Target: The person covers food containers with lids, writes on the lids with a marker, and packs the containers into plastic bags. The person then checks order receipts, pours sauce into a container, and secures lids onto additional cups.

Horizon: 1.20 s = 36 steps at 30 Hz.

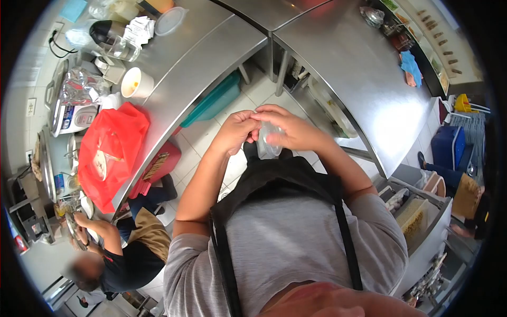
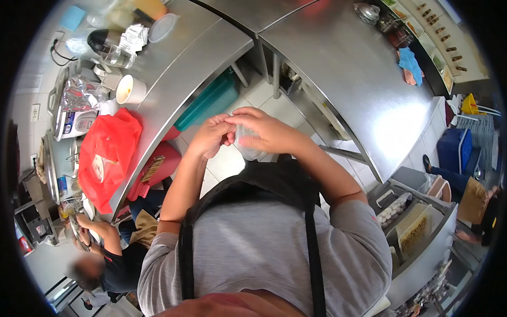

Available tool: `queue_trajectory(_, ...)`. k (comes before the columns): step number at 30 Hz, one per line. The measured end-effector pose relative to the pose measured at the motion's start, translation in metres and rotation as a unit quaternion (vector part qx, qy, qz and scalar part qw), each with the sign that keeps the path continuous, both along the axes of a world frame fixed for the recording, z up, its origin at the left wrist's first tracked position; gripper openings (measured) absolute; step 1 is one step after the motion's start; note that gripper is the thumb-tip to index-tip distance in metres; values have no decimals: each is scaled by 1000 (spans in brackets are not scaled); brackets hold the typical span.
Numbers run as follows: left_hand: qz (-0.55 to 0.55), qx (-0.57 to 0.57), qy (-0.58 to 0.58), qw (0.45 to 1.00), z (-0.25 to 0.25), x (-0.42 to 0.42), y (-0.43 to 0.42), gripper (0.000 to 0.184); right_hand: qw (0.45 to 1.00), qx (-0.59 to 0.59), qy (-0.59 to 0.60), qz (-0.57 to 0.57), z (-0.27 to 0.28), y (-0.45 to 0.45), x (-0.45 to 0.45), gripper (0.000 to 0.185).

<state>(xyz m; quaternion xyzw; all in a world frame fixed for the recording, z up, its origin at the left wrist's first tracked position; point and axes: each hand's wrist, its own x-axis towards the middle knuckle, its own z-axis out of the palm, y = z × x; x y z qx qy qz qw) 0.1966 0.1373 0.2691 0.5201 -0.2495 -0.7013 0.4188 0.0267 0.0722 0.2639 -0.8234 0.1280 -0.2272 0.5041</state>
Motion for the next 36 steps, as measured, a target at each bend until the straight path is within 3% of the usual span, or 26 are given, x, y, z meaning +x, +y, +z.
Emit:
queue_trajectory(3,-13,39,14,999,-11,-4,2,4,999,31,23,0,-5,-6,-1,27)
queue_trajectory(4,-12,44,15,999,-13,-6,2,4,999,17,20,-22,-5,-3,0,12)
queue_trajectory(8,-39,78,26,996,-32,-18,9,3,993,-3,116,-21,-10,3,-7,4)
queue_trajectory(11,-27,96,67,993,-43,-24,13,2,980,-186,49,-43,-34,9,-9,5)
queue_trajectory(17,-30,151,75,985,-54,-28,20,3,963,-260,38,-57,-40,18,-10,8)
queue_trajectory(26,-65,127,29,989,-54,-27,29,5,987,-159,14,17,-59,23,-11,12)
queue_trajectory(29,-107,145,10,984,-63,-23,37,3,989,-113,57,74,-48,24,-15,13)
queue_trajectory(36,-131,153,-36,979,-75,-24,38,4,961,-241,110,73,-62,27,-16,16)
